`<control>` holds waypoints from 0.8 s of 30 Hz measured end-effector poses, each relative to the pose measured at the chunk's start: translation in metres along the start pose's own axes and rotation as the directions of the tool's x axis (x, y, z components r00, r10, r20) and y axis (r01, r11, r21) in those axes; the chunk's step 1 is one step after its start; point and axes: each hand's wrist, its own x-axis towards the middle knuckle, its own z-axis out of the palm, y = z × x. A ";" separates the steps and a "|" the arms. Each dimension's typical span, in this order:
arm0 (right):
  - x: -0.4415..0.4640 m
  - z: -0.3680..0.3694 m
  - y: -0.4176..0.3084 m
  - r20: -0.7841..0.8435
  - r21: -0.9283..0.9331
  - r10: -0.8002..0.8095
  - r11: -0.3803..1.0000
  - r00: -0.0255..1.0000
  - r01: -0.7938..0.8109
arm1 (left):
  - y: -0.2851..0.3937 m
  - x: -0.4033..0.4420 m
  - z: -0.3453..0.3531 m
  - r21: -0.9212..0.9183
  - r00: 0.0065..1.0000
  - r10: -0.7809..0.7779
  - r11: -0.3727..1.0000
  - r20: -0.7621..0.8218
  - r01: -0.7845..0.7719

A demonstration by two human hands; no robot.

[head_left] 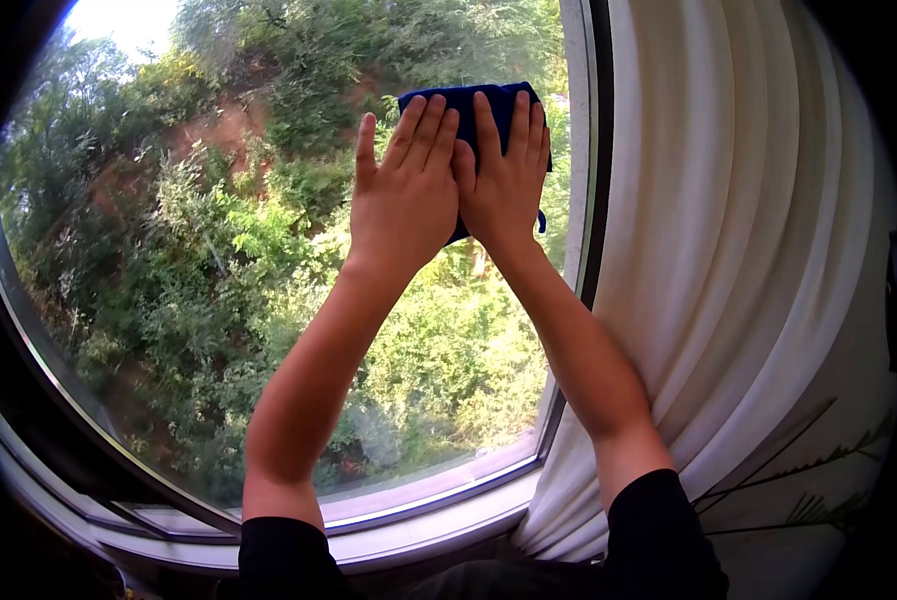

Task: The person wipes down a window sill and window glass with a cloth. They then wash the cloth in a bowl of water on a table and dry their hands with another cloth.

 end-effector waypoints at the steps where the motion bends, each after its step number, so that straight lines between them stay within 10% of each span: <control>1: -0.008 -0.005 -0.003 0.039 -0.002 0.015 1.000 0.999 -0.015 | 0.001 -0.008 0.001 -0.043 1.000 -0.004 0.999 0.018 0.005; 14: -0.208 -0.047 -0.037 0.256 0.022 0.096 0.994 0.962 -0.106 | 0.055 -0.192 0.002 -0.061 0.976 -0.011 0.998 0.216 0.025; 24: -0.118 -0.023 -0.064 0.195 0.002 0.023 1.000 0.980 -0.024 | 0.007 -0.131 -0.014 -0.040 0.991 -0.093 0.994 0.097 0.097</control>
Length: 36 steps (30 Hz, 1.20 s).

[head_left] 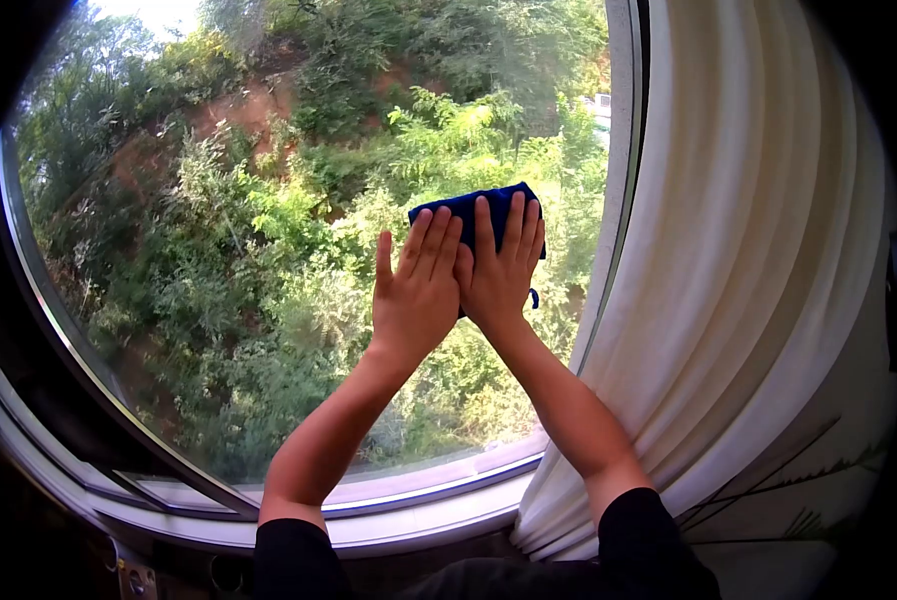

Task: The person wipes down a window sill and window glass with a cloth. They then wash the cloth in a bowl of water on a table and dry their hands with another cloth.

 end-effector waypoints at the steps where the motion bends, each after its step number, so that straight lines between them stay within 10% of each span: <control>1: 0.021 0.001 -0.006 -0.010 -0.004 -0.014 1.000 1.000 0.014 | -0.010 0.015 -0.005 0.011 1.000 -0.007 1.000 -0.019 0.007; 10: 0.100 -0.014 -0.018 0.028 0.237 -0.123 0.965 0.992 0.113 | -0.073 0.068 -0.037 -0.015 1.000 0.016 1.000 -0.011 -0.016; 26: -0.082 0.006 -0.057 0.170 0.159 -0.120 0.983 0.978 0.093 | -0.024 -0.079 -0.013 -0.085 0.978 -0.205 0.975 0.030 0.206; 36: 0.013 0.011 -0.078 0.079 0.133 -0.162 0.980 0.984 0.151 | -0.073 -0.024 -0.021 -0.001 0.960 -0.281 0.960 -0.005 0.281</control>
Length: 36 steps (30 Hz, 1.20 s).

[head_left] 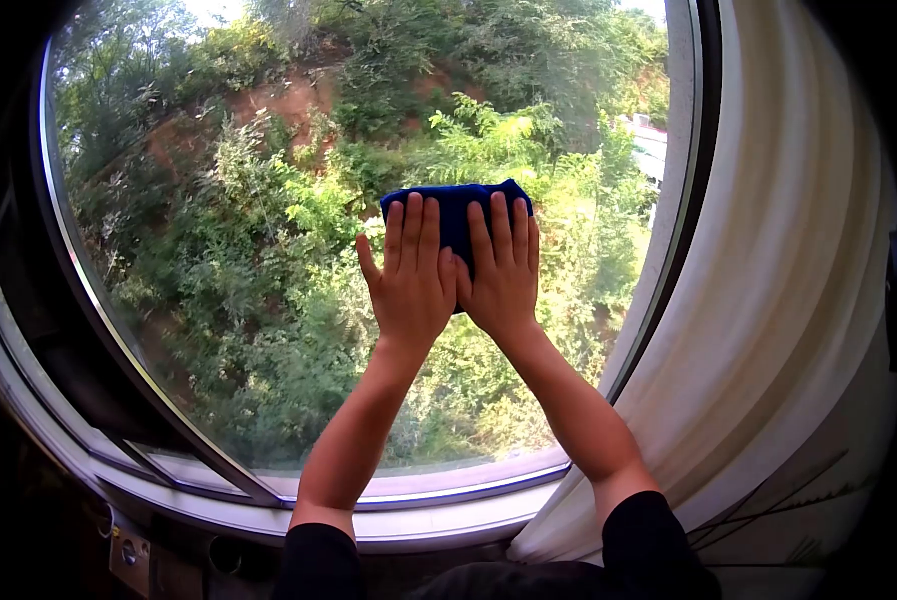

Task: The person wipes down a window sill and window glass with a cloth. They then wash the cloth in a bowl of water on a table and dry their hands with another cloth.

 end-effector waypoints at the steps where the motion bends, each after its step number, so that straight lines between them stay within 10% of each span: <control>1: 0.015 -0.001 -0.002 0.000 -0.001 -0.003 1.000 1.000 0.003 | -0.006 0.012 -0.001 0.032 1.000 0.004 0.999 -0.019 -0.003; 36: 0.010 0.013 -0.041 -0.002 -0.006 0.024 1.000 1.000 -0.024 | -0.048 0.000 -0.011 0.097 0.999 0.040 0.995 -0.008 -0.039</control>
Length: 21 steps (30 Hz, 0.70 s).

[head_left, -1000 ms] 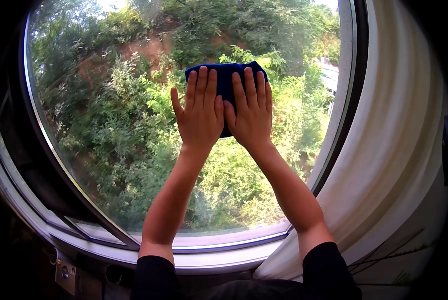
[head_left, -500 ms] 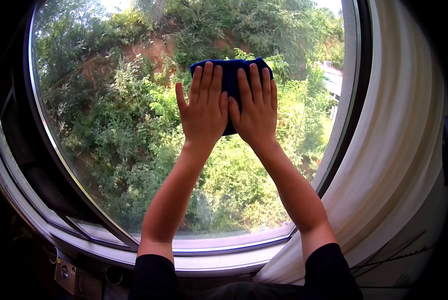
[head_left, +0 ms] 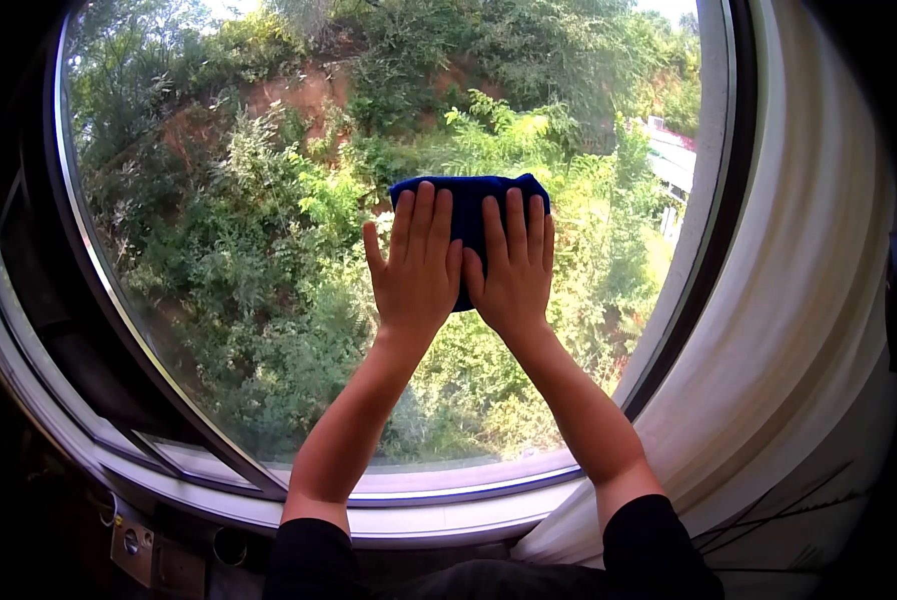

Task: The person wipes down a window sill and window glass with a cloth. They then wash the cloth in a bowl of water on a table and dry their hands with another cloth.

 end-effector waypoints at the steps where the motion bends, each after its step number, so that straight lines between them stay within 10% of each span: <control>1: -0.012 0.002 -0.003 0.006 -0.002 0.005 1.000 1.000 -0.005 | -0.001 -0.011 0.001 0.007 0.999 0.002 1.000 0.032 -0.003; 21: -0.092 0.023 -0.050 0.030 -0.031 0.089 0.996 0.996 -0.088 | -0.030 -0.095 0.008 -0.001 0.992 0.106 0.994 0.071 -0.106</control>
